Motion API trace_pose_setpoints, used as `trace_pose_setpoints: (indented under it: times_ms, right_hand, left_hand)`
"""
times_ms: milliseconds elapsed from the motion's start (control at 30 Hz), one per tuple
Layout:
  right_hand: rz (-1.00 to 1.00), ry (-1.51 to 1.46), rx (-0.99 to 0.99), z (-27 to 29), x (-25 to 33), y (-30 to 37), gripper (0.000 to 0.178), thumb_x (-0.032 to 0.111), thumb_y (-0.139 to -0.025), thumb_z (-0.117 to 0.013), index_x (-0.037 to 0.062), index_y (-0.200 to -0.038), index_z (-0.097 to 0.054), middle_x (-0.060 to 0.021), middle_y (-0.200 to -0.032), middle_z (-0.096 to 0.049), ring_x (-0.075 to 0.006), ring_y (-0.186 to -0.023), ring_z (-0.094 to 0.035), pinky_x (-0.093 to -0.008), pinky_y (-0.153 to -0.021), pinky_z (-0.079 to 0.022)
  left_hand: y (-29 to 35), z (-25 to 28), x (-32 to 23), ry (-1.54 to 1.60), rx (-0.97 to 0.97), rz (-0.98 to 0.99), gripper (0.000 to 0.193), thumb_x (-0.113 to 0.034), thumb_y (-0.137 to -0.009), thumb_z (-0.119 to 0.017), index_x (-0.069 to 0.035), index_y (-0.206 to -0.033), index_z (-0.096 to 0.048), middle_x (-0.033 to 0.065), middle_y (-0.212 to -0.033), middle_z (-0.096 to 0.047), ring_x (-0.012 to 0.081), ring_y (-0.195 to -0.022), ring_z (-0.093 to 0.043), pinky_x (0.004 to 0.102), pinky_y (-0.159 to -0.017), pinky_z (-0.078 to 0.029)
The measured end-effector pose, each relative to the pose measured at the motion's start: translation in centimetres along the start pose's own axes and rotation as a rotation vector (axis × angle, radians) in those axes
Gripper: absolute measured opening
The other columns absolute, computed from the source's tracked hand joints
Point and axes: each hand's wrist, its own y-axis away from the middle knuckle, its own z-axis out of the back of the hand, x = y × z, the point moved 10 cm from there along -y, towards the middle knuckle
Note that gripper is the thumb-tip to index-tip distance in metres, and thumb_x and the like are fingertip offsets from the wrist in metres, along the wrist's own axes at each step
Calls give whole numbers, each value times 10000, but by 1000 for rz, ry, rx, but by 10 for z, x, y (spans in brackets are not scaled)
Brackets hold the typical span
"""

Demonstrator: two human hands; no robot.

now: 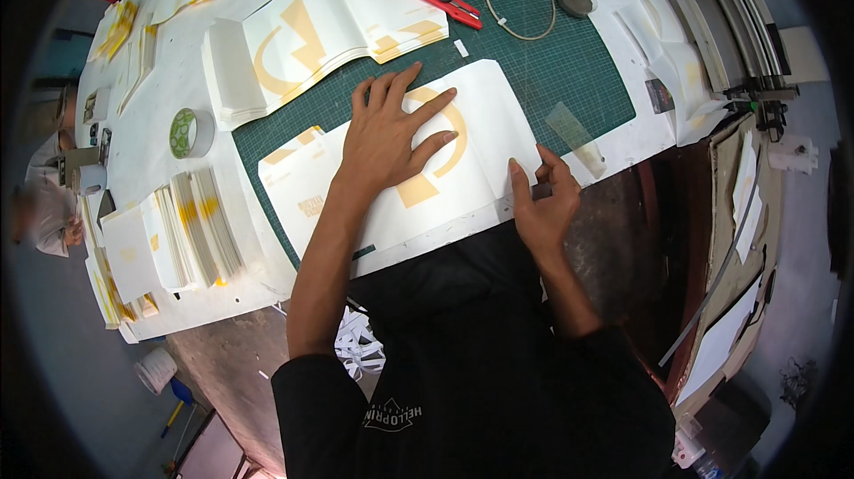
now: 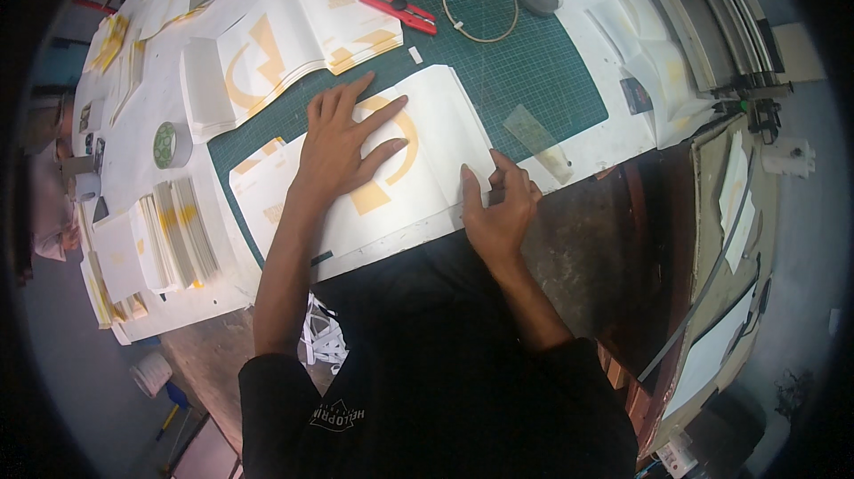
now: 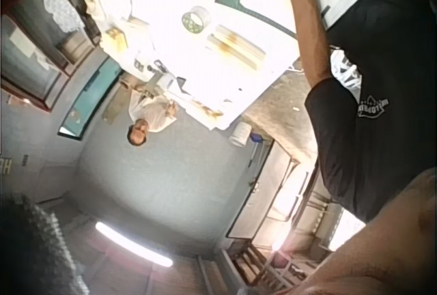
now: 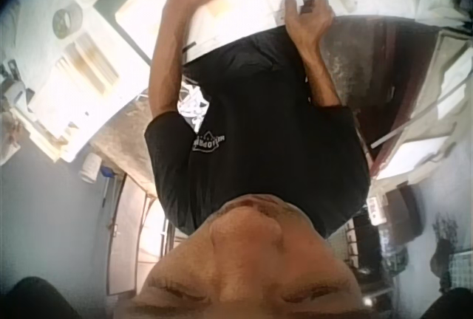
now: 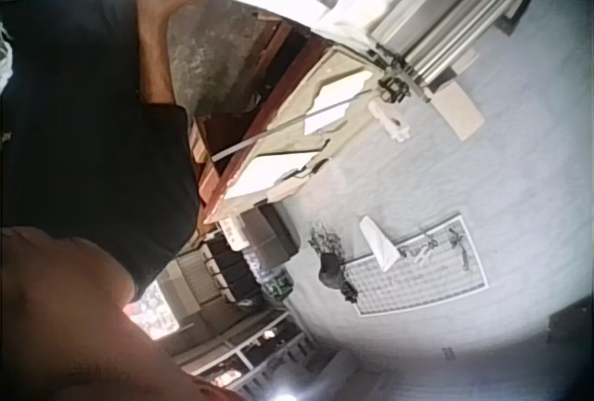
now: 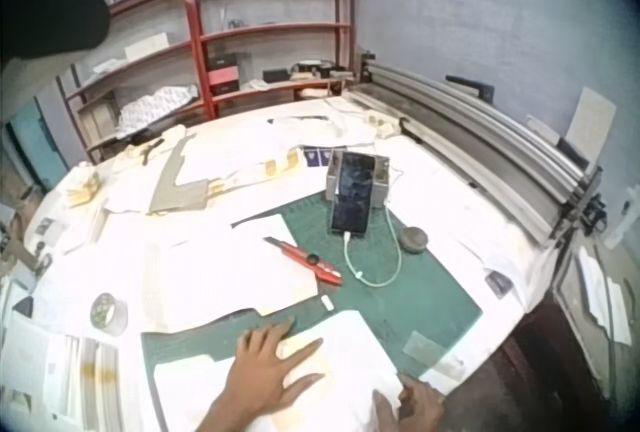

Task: The person assembles books by hand, placing yellow paper inserts into the center of open book blocks and smoothing the pages. They handle the books one at a time, flipping them over to check alignment and repeating the process for multiple units on a green cutting mat.

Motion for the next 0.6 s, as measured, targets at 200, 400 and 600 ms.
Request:
trace_pose_setpoints:
  times_ms: [200, 400, 600]
  right_hand:
    - [-51, -122, 6, -1, -8, -2, 375, 179, -863, -884, -5, -1141, -713, -66, -866, -638, -214, -799, -610, -438, -895, -421]
    - [-12, -57, 7, -1, -4, -1, 262, 159, -890, -858, 8, -1016, -685, -106, -891, -683, -230, -789, -633, -443, -883, -426]
    - [263, -216, -29, 3, 38, 3, 166, 75, -991, -750, -4, -1069, -627, -122, -946, -704, -194, -744, -633, -346, -696, -473]
  left_hand:
    - [-1, -1, 0, -4, 13, -2, 484, -560, -1016, -645, -361, -1455, -691, 140, -1630, -471, 368, -1466, -409, 545, -1251, -249]
    - [0, -3, 1, -24, 12, -5, 540, -574, -1006, -649, -354, -1499, -651, 142, -1626, -475, 369, -1460, -417, 547, -1251, -252]
    - [-4, 11, 13, 293, -73, 64, 730, -527, -994, -694, -122, -1580, -535, 192, -1531, -565, 374, -1416, -480, 541, -1255, -231]
